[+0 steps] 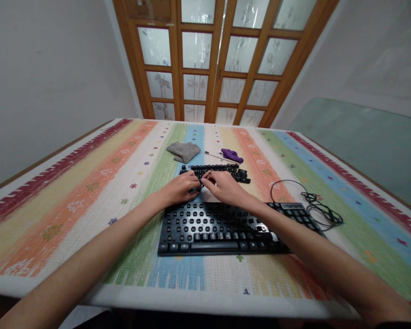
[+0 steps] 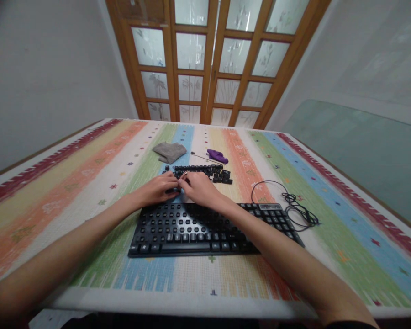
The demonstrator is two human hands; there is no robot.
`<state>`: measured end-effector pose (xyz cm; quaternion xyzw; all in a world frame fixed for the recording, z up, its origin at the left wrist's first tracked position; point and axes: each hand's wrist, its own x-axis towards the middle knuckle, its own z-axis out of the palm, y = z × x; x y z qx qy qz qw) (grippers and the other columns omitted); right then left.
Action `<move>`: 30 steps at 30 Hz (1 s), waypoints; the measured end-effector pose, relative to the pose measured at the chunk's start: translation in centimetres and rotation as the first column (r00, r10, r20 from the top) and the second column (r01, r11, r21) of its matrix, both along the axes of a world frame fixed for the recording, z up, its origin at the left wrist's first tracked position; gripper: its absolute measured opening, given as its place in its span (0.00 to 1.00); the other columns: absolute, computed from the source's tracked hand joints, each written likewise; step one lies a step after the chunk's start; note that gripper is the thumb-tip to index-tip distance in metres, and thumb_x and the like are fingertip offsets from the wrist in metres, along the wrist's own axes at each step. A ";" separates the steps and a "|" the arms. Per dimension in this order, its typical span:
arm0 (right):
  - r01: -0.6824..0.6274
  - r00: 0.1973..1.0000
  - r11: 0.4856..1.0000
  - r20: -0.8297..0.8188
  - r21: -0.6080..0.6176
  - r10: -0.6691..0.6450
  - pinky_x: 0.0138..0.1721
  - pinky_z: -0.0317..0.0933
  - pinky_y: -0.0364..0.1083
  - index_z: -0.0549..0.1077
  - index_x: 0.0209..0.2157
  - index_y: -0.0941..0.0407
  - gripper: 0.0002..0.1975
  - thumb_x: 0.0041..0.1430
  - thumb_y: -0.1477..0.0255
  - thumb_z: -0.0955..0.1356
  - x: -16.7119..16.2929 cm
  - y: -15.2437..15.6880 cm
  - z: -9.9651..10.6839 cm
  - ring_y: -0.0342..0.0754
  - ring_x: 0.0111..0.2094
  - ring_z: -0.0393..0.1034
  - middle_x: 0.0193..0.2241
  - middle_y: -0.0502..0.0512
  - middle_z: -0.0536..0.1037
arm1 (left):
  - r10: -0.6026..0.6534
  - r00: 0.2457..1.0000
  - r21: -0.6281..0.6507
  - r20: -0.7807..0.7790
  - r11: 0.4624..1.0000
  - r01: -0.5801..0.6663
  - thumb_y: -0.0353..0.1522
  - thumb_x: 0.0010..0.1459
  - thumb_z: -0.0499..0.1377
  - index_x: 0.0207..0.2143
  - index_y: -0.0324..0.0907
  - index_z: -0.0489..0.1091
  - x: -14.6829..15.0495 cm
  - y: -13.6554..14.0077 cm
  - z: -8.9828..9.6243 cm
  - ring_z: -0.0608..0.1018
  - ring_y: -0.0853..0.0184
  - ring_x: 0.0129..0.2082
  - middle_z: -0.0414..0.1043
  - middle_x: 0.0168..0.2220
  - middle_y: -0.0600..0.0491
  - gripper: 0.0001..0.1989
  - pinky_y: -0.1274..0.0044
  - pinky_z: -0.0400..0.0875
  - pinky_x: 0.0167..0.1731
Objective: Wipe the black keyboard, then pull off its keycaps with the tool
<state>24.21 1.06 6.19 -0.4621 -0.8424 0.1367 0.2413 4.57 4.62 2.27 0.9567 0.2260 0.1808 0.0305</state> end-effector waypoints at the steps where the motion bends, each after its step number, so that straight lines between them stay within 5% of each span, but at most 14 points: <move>1: -0.004 1.000 1.000 -0.001 0.006 0.004 0.38 0.61 0.44 0.79 0.30 0.60 0.13 0.66 0.75 0.65 0.0 0.0 0.0 0.47 0.33 0.74 0.35 0.59 0.82 | -0.001 1.000 -0.002 0.000 1.000 0.001 0.25 0.59 0.58 0.32 0.39 0.72 0.0 0.0 0.0 0.71 0.61 0.40 0.74 0.34 0.49 0.04 0.71 0.68 0.41; 16: -0.006 1.000 1.000 -0.013 -0.024 0.005 0.39 0.61 0.46 0.80 0.36 0.60 0.12 0.67 0.72 0.64 1.2 -1.4 1.2 0.51 0.38 0.76 0.37 0.60 0.83 | 0.033 0.999 -0.034 0.013 0.999 -0.032 0.25 0.59 0.59 0.34 0.39 0.75 -0.2 0.2 0.0 0.70 0.60 0.39 0.74 0.34 0.47 0.05 0.69 0.67 0.42; 30: -0.251 0.958 0.958 -0.176 -0.139 0.225 0.39 0.64 0.45 0.77 0.39 0.59 0.12 0.68 0.68 0.64 3.5 -7.6 3.2 0.46 0.35 0.75 0.35 0.56 0.82 | 0.041 0.999 -0.004 -0.018 0.999 -0.041 0.25 0.59 0.58 0.31 0.39 0.78 0.3 0.4 0.3 0.69 0.62 0.40 0.73 0.36 0.48 0.09 0.70 0.68 0.45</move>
